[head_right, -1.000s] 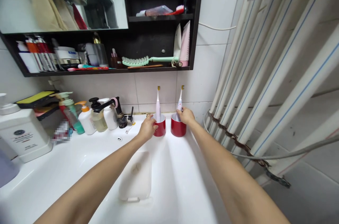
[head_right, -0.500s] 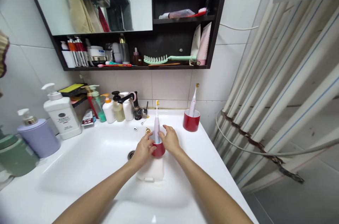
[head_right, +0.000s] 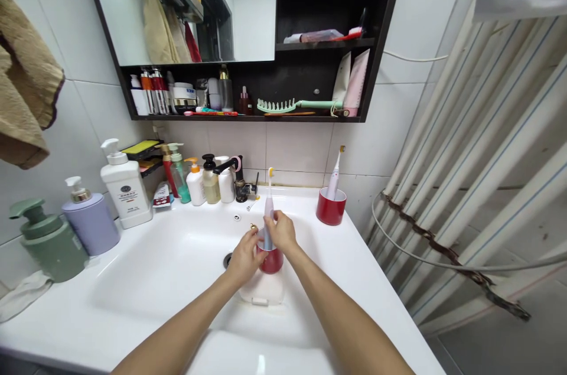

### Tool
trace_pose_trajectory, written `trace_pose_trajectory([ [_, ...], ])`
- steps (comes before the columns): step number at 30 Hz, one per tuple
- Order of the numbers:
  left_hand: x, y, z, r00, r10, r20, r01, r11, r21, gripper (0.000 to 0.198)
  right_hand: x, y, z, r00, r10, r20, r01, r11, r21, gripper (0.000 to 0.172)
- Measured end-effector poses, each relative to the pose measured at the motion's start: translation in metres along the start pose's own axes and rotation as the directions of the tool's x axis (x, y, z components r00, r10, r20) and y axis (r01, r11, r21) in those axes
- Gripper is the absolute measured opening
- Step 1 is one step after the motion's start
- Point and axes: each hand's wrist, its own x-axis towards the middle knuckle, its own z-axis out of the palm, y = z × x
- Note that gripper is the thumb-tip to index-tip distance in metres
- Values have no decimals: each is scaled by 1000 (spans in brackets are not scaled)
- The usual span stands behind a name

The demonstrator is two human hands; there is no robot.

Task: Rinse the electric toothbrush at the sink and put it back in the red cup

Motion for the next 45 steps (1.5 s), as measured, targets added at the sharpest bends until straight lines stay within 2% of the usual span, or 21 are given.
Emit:
trace_pose_trajectory([
  [3,11,7,-11,982,-108,-157,77,978,-193,22,-5,-19,-24,996,-41,-75,45,998,45,25],
  [5,21,16,-18,958,-231,-173,145,904,-402,21,-15,-27,-37,992,-77,-96,84,994,63,25],
  [7,28,27,-22,938,-332,-97,204,757,-621,24,-31,-29,-41,992,-94,-79,100,993,69,23],
  [10,30,40,-20,934,-349,78,253,491,-834,27,-55,-19,-32,996,-74,41,71,995,74,18],
  [12,26,42,-17,929,-326,175,297,377,-877,26,-66,-10,-21,993,-33,116,24,997,78,18],
  [14,24,40,-15,914,-333,233,341,316,-885,22,-72,-3,-13,986,-6,168,-12,994,106,19],
  [16,23,34,-15,898,-369,239,349,268,-898,17,-74,-1,-10,970,-11,243,-34,983,182,20],
  [19,27,24,-19,871,-446,204,319,199,-927,12,-76,-2,-10,912,-42,407,-98,943,317,21],
  [22,31,18,-23,846,-496,196,309,158,-938,8,-77,-1,-11,889,-35,457,-134,933,333,19],
  [25,32,17,-24,843,-499,201,304,134,-943,6,-79,2,-11,906,-22,423,-99,960,262,21],
  [29,32,17,-23,831,-522,191,296,125,-947,3,-80,3,-12,902,-34,430,-28,990,138,21],
  [33,33,14,-22,834,-528,162,257,111,-960,3,-79,-2,-12,932,-43,361,17,997,74,17],
  [35,34,13,-23,834,-530,152,246,111,-963,3,-79,-5,-11,925,-22,380,-33,990,138,18],
  [38,34,13,-24,830,-536,155,248,105,-963,4,-78,-8,-9,866,30,499,-199,937,288,22],
  [40,34,13,-24,830,-534,161,250,99,-963,4,-78,-8,-9,850,41,525,-237,920,312,23],
  [43,35,15,-25,832,-534,153,237,91,-967,4,-78,-7,-9,908,7,419,-113,967,228,19],
  [45,35,16,-26,828,-541,147,227,84,-970,3,-78,-7,-9,920,-14,391,-64,981,184,18],
])
